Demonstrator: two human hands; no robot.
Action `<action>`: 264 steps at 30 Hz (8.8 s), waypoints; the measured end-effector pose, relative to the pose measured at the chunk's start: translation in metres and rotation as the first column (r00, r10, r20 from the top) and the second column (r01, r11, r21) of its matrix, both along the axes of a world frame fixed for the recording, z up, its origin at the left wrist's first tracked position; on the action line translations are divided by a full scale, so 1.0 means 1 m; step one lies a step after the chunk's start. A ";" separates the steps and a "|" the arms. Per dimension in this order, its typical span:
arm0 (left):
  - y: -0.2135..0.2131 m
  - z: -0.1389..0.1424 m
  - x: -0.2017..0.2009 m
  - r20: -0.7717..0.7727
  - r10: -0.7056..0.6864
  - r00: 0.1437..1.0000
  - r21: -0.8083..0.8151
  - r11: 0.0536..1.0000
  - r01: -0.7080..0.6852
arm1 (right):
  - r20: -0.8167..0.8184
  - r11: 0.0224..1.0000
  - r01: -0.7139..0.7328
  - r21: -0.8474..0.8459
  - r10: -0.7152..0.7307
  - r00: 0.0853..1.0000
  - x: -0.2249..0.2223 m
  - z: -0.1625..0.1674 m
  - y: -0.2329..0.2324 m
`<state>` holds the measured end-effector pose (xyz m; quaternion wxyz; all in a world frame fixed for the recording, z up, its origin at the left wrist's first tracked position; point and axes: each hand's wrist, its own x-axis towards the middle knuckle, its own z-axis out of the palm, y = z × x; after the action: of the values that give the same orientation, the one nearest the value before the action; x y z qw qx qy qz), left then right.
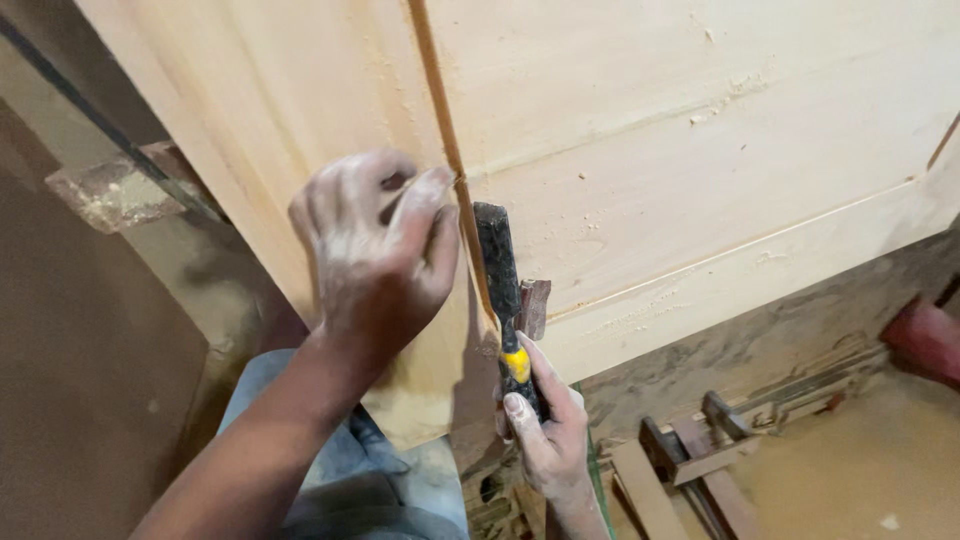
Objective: The person works on a large wooden cabinet door panel resting against a workbench, using a chisel to trim and clean the recessed grooves around the raised panels. They run a finger along the grooves to check the edges, reposition the panel, and continue chiseling along different groove sections, brushing away shavings by hand.
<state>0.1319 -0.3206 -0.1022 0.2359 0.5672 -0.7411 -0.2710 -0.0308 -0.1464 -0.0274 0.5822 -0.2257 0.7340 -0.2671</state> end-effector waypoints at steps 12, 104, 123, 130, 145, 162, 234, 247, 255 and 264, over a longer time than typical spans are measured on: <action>-0.021 -0.003 -0.011 0.193 -0.169 0.967 -0.011 0.985 0.174 | -0.179 0.988 0.135 -0.068 -0.145 0.973 -0.009 0.012 0.005; 0.075 0.005 0.018 0.345 -0.119 0.931 -0.025 0.990 0.135 | -0.835 0.231 -0.866 -0.444 0.245 0.493 -0.090 -0.080 -0.018; 0.081 -0.014 0.021 0.372 -0.122 0.920 -0.024 0.990 0.141 | -0.837 0.191 -0.886 -0.422 0.294 0.462 -0.127 -0.094 -0.035; 0.083 -0.014 0.021 0.362 -0.126 0.924 -0.016 0.990 0.141 | -0.774 0.251 -0.904 -0.346 0.469 0.427 -0.139 -0.094 -0.034; 0.084 -0.015 0.020 0.394 -0.135 0.909 -0.003 0.989 0.148 | -0.865 0.114 -0.921 -0.372 0.317 0.389 -0.123 -0.072 -0.047; 0.082 -0.013 0.022 0.388 -0.129 0.913 -0.029 0.988 0.152 | -0.850 0.018 -0.912 -0.411 0.355 0.390 -0.115 -0.094 -0.032; 0.081 0.056 -0.022 0.391 -0.062 0.918 -0.170 0.976 0.138 | -0.120 0.871 0.379 -0.313 -0.432 0.894 -0.105 0.000 0.024; 0.078 0.095 -0.037 0.390 -0.008 0.921 -0.149 0.986 0.072 | -0.173 0.898 0.369 -0.241 -0.414 0.894 -0.095 0.046 -0.015; 0.102 0.101 -0.159 -0.125 -0.311 0.942 0.031 0.948 0.317 | -0.278 0.714 0.566 -0.412 -0.690 0.668 -0.154 0.074 -0.029; 0.043 0.112 -0.352 0.180 -0.067 0.981 0.178 0.983 0.034 | -0.086 0.468 0.771 -0.432 -0.872 0.481 -0.271 0.040 -0.053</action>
<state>-0.2199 -0.2779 0.0099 0.1083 0.5893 -0.7476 -0.2866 -0.3023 -0.1996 0.0127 0.2133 0.0280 0.7705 -0.6000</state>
